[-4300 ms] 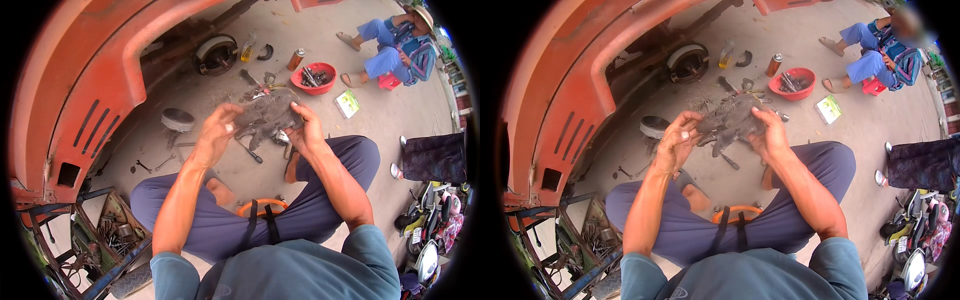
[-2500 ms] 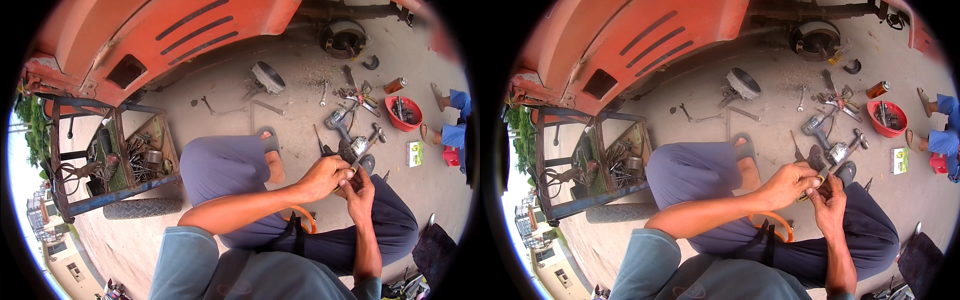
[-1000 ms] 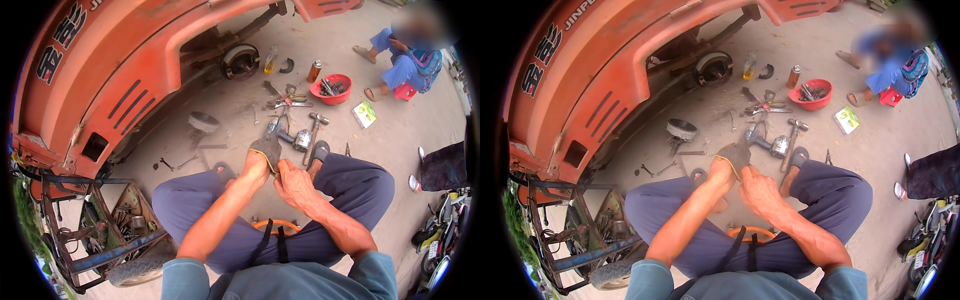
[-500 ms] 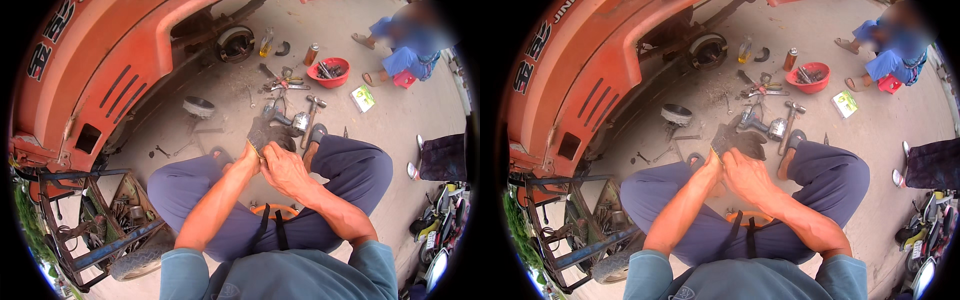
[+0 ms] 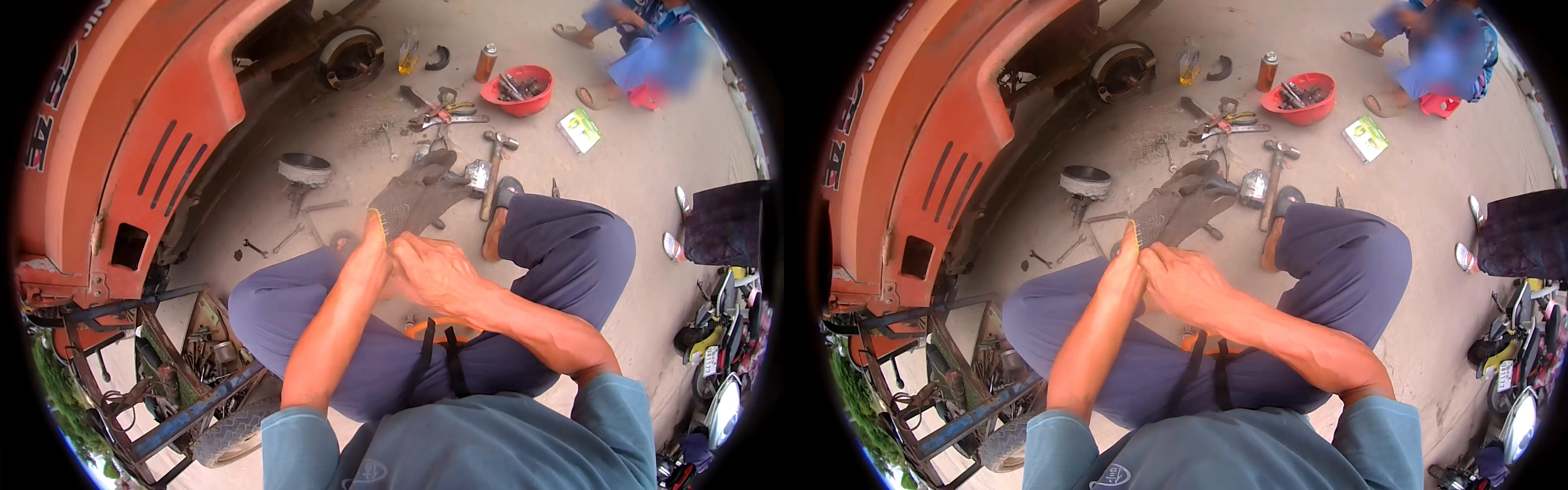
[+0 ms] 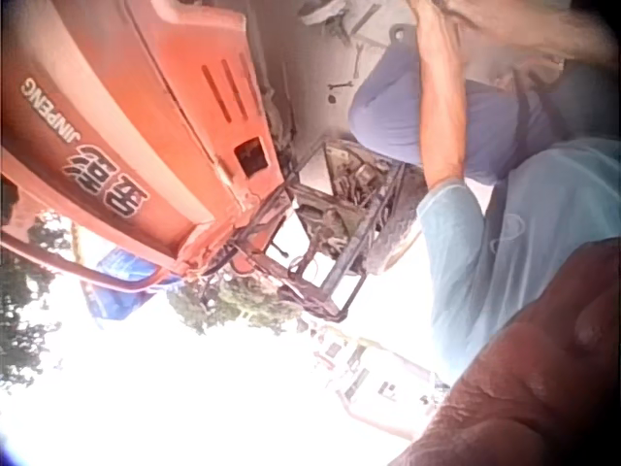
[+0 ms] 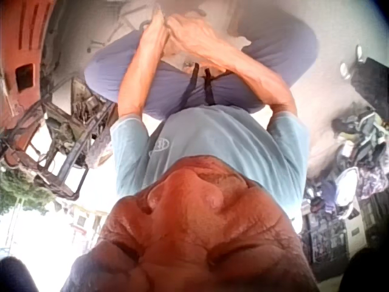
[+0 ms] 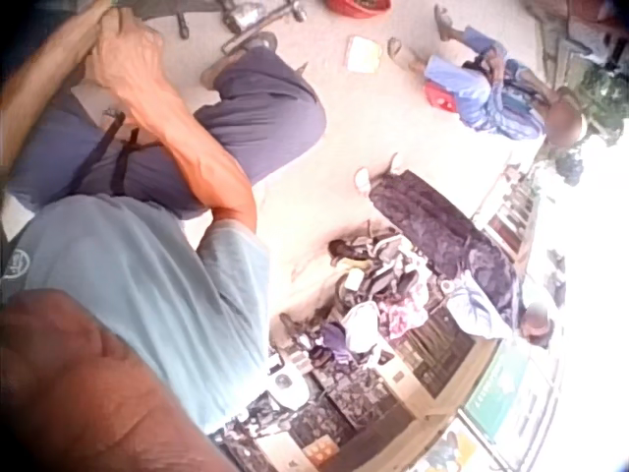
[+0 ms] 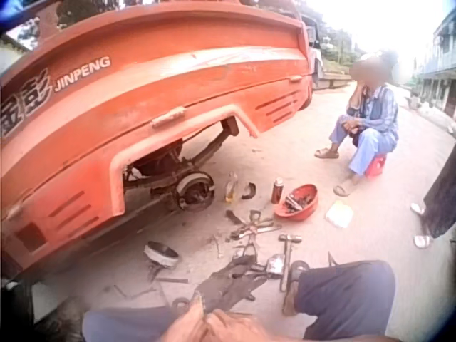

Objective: The person cleans and reassembles brake components of a vehicle, using a hammer and a power tool to fit parts back onto the wheel hub.

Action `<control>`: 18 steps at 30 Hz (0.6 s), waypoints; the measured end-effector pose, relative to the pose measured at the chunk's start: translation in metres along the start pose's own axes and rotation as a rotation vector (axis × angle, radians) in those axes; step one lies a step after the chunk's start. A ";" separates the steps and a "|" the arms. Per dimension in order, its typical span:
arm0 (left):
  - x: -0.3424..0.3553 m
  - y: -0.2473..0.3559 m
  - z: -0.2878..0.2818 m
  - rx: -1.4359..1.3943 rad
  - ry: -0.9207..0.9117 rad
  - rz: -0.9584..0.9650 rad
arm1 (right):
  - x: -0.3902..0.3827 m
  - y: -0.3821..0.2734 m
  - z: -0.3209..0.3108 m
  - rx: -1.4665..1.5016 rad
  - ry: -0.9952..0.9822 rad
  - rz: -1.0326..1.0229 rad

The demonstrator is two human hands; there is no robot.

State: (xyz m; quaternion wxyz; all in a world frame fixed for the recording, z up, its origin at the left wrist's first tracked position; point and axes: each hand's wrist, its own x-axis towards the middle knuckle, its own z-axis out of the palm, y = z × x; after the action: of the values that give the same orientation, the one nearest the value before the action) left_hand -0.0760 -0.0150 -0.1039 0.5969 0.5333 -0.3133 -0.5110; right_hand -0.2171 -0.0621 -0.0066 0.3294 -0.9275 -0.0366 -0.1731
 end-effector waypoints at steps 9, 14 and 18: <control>0.001 0.014 0.030 -1.129 -0.301 0.163 | -0.012 -0.002 -0.010 0.031 -0.120 0.107; -0.021 0.029 0.053 -0.807 0.016 0.100 | -0.011 -0.010 -0.015 0.013 -0.127 0.118; -0.013 -0.001 0.051 -0.417 0.178 0.324 | -0.008 -0.009 -0.015 0.180 -0.145 0.214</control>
State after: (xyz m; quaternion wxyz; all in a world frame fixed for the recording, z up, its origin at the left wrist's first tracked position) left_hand -0.1270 -0.0186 -0.0901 0.7929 0.3846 -0.2291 -0.4135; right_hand -0.2307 -0.0643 0.0068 0.4245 -0.9028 0.0234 -0.0656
